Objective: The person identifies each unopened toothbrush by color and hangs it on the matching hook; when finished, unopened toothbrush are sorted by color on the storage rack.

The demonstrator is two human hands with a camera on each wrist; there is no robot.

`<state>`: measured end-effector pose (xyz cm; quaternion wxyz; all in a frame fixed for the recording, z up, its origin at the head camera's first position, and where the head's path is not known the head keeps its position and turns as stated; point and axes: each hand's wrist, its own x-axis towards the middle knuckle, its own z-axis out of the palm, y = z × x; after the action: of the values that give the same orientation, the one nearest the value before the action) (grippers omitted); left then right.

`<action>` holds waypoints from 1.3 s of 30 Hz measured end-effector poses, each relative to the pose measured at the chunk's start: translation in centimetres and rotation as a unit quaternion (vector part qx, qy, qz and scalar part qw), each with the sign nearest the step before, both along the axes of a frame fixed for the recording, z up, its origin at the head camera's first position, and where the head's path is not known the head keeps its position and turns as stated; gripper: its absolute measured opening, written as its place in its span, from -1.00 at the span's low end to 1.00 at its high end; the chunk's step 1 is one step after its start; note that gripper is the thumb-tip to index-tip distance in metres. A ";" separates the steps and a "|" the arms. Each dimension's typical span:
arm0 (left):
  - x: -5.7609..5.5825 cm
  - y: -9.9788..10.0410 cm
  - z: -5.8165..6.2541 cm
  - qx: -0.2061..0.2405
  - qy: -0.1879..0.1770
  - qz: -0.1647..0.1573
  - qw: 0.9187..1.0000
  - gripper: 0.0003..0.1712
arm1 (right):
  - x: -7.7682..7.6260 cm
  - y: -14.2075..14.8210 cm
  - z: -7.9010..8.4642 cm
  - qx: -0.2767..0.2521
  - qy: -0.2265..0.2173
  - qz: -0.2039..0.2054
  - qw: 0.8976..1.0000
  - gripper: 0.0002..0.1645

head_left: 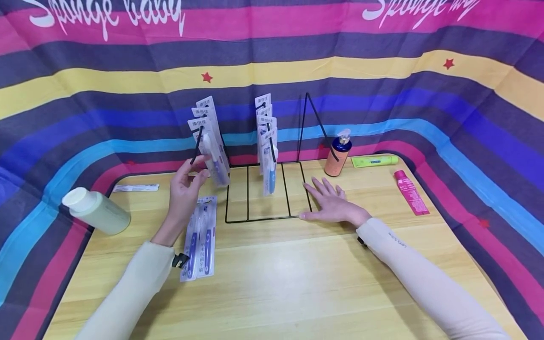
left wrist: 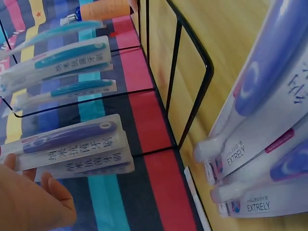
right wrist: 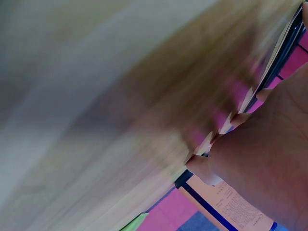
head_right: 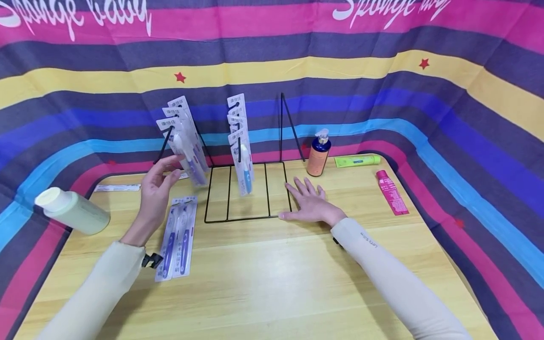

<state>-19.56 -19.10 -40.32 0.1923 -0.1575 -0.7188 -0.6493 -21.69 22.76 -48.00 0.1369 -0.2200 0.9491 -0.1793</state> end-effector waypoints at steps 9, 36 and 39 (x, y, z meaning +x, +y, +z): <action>0.1 -0.8 -0.8 0.037 0.014 0.003 0.999 -0.63 | 0.0 0.0 -0.1 -0.001 0.000 0.001 1.000 0.34; 10.2 -5.1 -5.6 -0.103 -0.365 0.051 0.924 -0.26 | 0.2 -0.2 0.3 -0.008 -0.004 0.001 1.000 0.35; 10.3 -5.1 -5.8 -0.124 -0.372 0.040 0.919 -0.21 | 0.1 -0.2 0.2 -0.006 -0.003 0.001 1.000 0.35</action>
<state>-9.29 -24.23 -46.17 -0.0838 0.1016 -0.8190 -0.5585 -21.54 22.54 -47.79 0.1383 -0.2210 0.9475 -0.1852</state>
